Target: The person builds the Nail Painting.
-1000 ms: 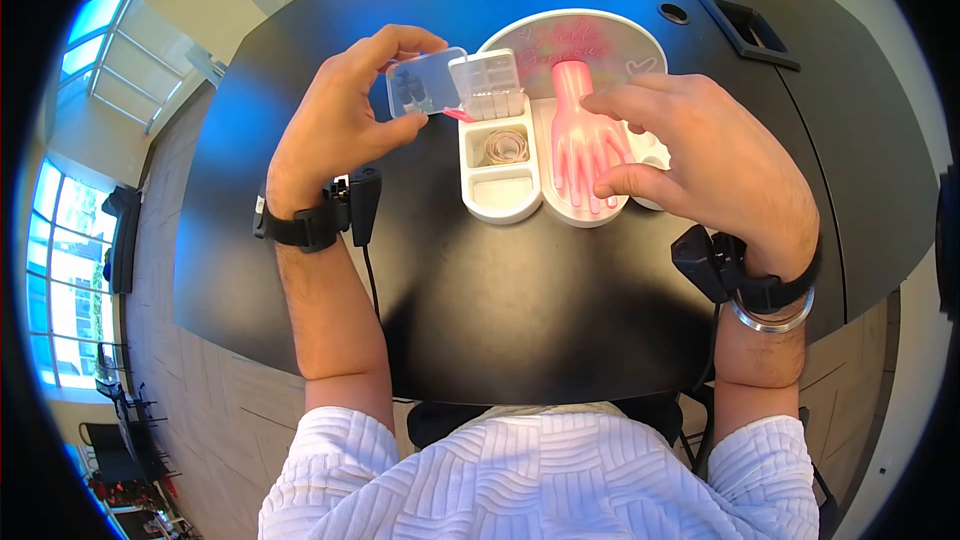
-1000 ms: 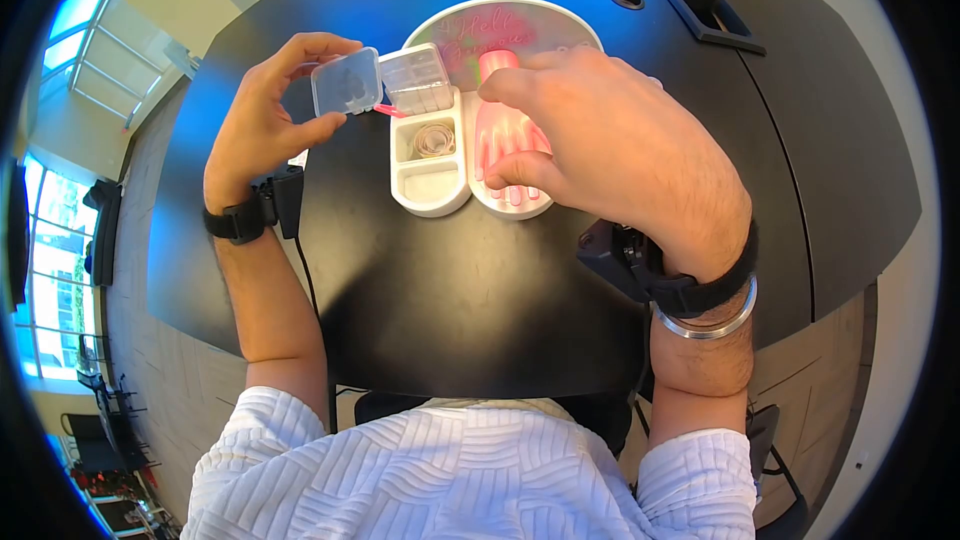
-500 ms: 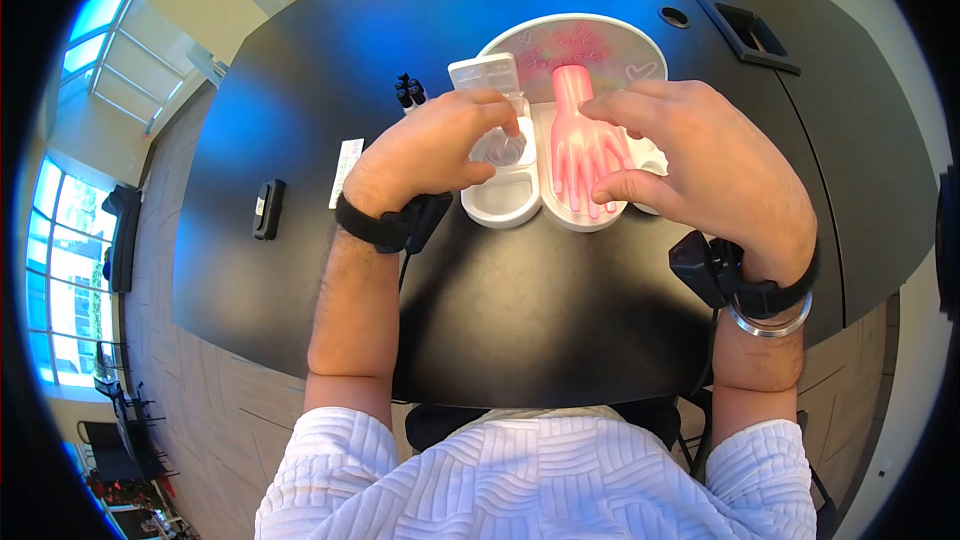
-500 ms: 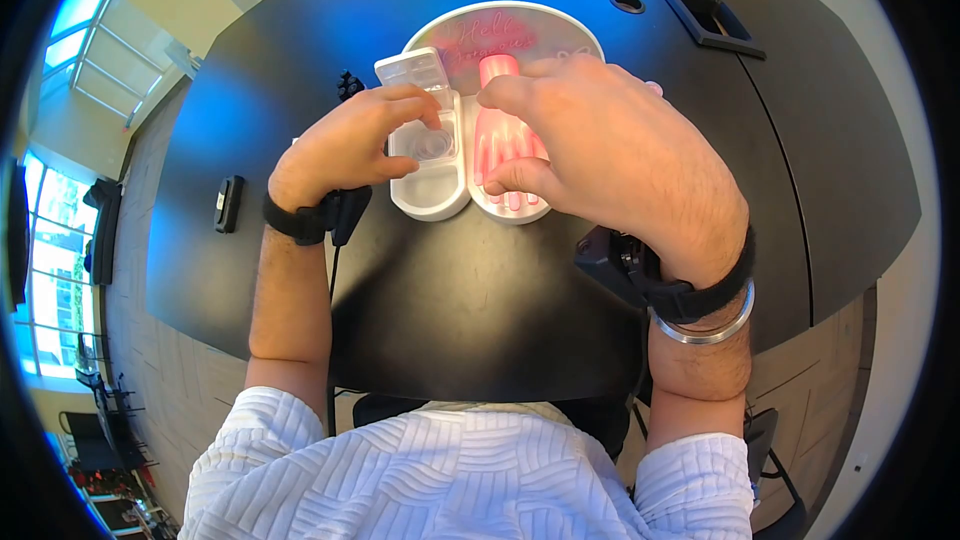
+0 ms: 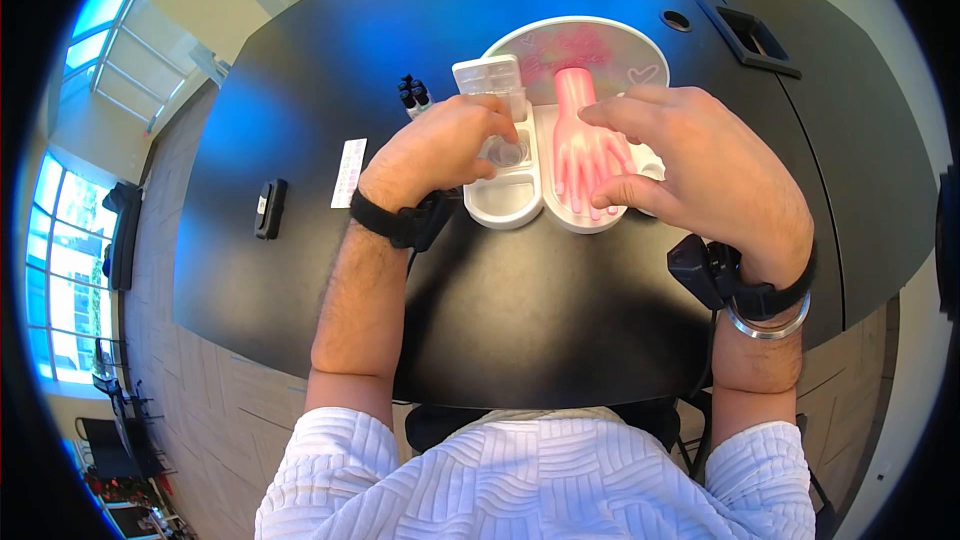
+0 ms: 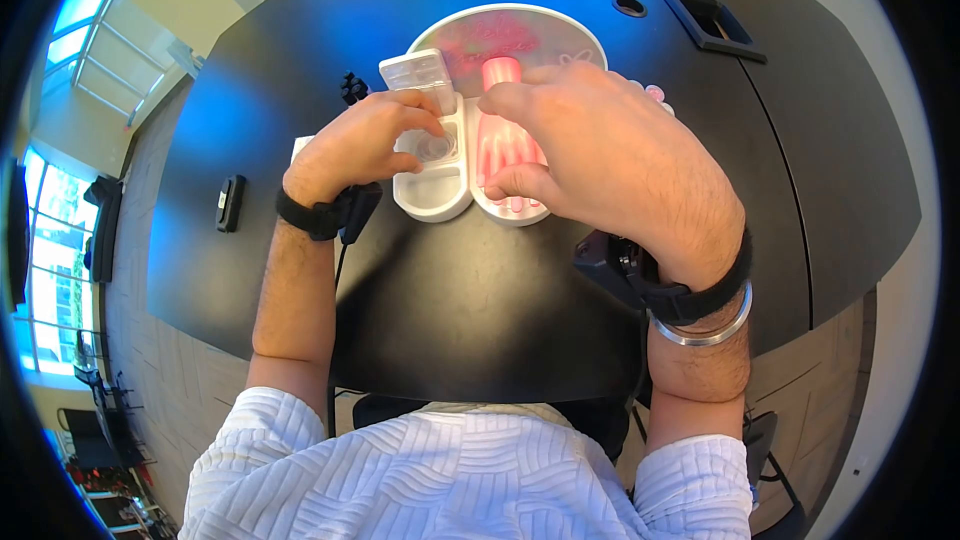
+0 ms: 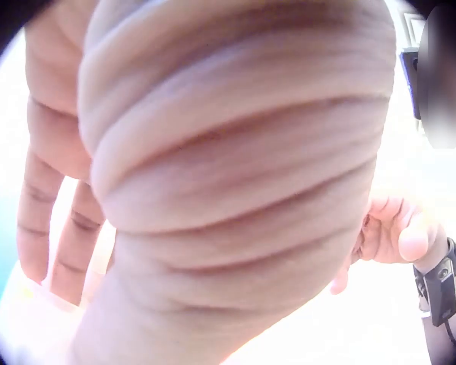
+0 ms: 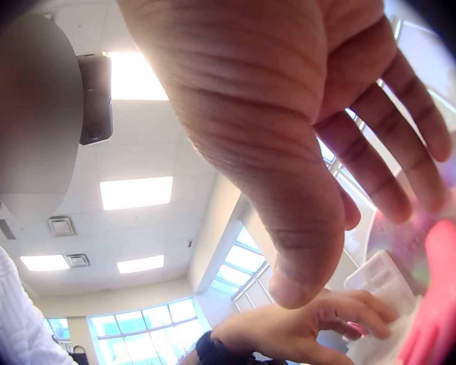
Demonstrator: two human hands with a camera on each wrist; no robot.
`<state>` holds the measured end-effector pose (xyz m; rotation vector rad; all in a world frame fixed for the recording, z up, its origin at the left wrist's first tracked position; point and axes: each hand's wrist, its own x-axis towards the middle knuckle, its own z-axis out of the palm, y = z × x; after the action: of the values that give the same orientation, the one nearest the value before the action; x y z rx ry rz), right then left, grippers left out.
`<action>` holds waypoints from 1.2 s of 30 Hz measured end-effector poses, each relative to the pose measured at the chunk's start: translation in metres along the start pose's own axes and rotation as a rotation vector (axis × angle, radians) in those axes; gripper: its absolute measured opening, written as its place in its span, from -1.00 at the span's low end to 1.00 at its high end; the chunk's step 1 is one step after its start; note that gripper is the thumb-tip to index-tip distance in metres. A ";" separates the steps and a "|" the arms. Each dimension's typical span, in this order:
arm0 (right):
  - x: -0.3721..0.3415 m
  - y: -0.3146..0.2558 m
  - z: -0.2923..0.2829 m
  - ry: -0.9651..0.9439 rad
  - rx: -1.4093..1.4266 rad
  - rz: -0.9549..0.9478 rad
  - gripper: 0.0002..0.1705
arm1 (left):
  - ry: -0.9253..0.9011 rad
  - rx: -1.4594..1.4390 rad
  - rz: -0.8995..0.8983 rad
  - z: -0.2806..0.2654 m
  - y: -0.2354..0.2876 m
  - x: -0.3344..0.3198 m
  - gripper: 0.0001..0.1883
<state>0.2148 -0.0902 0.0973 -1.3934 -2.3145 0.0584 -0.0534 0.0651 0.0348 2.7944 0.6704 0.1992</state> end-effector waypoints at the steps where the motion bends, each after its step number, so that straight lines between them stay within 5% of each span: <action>1: 0.000 0.000 0.001 -0.001 -0.005 -0.002 -0.30 | 0.001 0.001 -0.031 0.000 0.002 0.000 -0.53; 21: -0.002 -0.004 -0.001 -0.002 0.006 -0.002 -0.27 | -0.071 0.089 -0.197 -0.002 0.017 0.002 -0.59; 24: -0.002 -0.006 -0.003 -0.043 0.024 0.051 -0.51 | -0.062 0.090 -0.202 0.000 0.017 0.002 -0.58; 36: -0.006 -0.009 0.000 -0.101 0.049 0.105 -0.34 | 0.179 0.013 -0.136 0.019 -0.011 0.002 -0.66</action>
<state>0.2094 -0.0996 0.0978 -1.5184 -2.3022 0.2209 -0.0522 0.0712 0.0138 2.7519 0.9032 0.4228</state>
